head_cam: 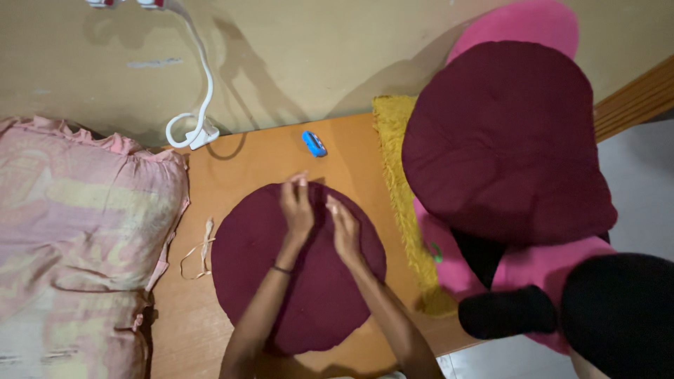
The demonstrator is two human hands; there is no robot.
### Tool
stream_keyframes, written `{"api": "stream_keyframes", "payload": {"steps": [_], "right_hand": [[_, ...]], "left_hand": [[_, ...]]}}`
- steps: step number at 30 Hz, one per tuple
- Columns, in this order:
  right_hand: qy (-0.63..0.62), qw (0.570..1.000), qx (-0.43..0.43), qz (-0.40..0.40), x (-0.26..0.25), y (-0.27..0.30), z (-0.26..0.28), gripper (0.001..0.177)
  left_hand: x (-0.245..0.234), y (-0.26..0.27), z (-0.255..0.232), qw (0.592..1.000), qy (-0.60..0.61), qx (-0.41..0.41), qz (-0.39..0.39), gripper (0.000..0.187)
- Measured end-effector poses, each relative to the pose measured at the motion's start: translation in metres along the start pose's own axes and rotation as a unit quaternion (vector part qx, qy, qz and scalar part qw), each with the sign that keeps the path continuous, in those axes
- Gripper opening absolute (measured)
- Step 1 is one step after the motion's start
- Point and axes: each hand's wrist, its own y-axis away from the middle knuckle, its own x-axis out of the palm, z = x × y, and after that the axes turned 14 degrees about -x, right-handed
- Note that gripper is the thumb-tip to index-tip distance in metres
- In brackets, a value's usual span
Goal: The person inspects a burgundy round cushion on a wooden surface, using their hands to touch the fabric and pick off small pieces of lint.
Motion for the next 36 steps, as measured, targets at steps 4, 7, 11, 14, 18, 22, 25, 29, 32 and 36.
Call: {"api": "stream_keyframes", "payload": {"steps": [4, 7, 11, 14, 18, 22, 25, 29, 32, 36], "right_hand": [[-0.096, 0.994, 0.049, 0.008, 0.017, 0.000, 0.003, 0.034], [-0.194, 0.981, 0.012, 0.012, 0.034, -0.012, 0.018, 0.035], [-0.202, 0.979, 0.011, 0.034, 0.063, -0.024, 0.008, 0.034], [-0.180, 0.982, 0.025, 0.056, 0.085, -0.023, -0.018, 0.035], [-0.165, 0.983, 0.028, 0.077, 0.089, -0.018, -0.029, 0.038], [-0.224, 0.970, 0.044, 0.083, 0.091, -0.018, 0.027, 0.042], [-0.251, 0.956, -0.043, 0.146, 0.090, 0.011, 0.073, 0.041], [-0.203, 0.948, -0.052, 0.238, 0.112, 0.075, 0.088, 0.041], [-0.151, 0.956, 0.002, 0.252, 0.128, 0.096, 0.084, 0.041], [-0.158, 0.968, -0.051, 0.186, 0.093, 0.080, 0.095, 0.039]], "left_hand": [[-0.045, -0.014, 0.011, 0.998, 0.032, -0.026, -0.051, 0.027], [-0.070, -0.018, 0.025, 0.996, -0.051, -0.043, -0.057, 0.028], [-0.087, -0.021, 0.019, 0.990, 0.103, -0.096, -0.031, 0.026], [-0.110, -0.010, 0.002, 0.982, 0.165, -0.080, -0.040, 0.027], [-0.149, 0.029, 0.002, 0.983, 0.171, -0.032, -0.054, 0.026], [-0.158, 0.060, 0.023, 0.992, 0.042, -0.042, -0.108, 0.025], [-0.166, 0.074, 0.025, 0.963, 0.190, -0.087, -0.167, 0.024], [-0.184, 0.076, -0.003, 0.930, 0.312, -0.074, -0.181, 0.021], [-0.191, 0.077, -0.005, 0.933, 0.300, -0.067, -0.186, 0.021], [-0.173, 0.095, 0.015, 0.988, 0.056, -0.087, -0.116, 0.022]]}}
